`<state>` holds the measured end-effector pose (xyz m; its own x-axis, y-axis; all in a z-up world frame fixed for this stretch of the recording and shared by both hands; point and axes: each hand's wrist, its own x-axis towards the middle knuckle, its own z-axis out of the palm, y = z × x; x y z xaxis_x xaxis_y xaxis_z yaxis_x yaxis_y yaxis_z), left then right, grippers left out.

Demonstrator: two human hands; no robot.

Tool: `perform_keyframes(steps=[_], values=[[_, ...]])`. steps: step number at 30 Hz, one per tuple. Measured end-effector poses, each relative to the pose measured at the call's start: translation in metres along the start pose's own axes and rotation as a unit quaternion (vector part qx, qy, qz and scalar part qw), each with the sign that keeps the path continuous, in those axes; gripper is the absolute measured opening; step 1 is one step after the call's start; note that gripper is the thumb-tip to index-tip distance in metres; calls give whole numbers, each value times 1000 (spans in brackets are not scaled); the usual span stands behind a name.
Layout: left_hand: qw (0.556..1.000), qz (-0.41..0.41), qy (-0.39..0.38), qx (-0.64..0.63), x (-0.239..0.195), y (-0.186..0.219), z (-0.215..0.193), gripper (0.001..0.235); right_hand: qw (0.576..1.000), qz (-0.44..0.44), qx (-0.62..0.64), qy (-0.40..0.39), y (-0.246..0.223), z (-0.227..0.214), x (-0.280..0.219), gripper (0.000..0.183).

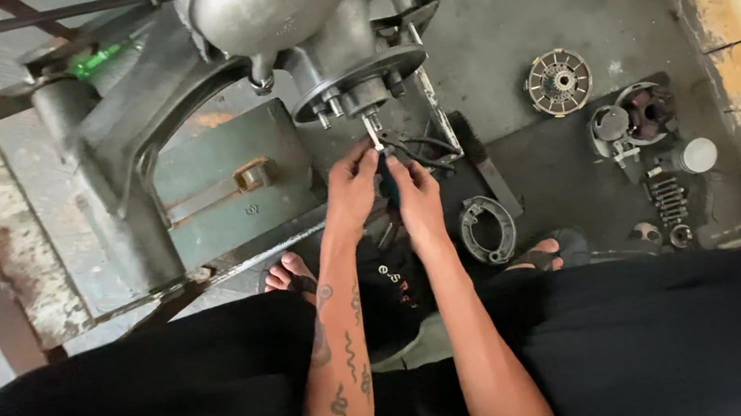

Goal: The person uses a screwdriver to loosen and remove bolts from a circular metal part attached to an engine. After removing the part, they place it on the floor and then reattach it to the engine.

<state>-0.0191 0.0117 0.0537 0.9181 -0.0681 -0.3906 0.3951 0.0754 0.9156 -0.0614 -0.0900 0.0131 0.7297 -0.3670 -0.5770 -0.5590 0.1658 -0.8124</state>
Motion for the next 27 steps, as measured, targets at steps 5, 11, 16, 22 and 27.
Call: perform_keyframes(steps=[5,11,16,22,27], values=[[999,-6,-32,25,-1,-29,17,37,995,-43,-81,44,-3,-20,-15,31],[993,52,-103,20,-35,46,27,51,968,-166,-152,112,-59,-24,-55,25],[990,88,-109,4,-32,66,22,55,966,-187,-159,84,-62,-24,-38,27],[991,67,-118,6,-24,59,20,55,964,-171,-169,114,-59,-19,-32,28],[992,24,-121,16,-23,66,20,59,968,-182,-147,92,-67,-15,-41,28]])
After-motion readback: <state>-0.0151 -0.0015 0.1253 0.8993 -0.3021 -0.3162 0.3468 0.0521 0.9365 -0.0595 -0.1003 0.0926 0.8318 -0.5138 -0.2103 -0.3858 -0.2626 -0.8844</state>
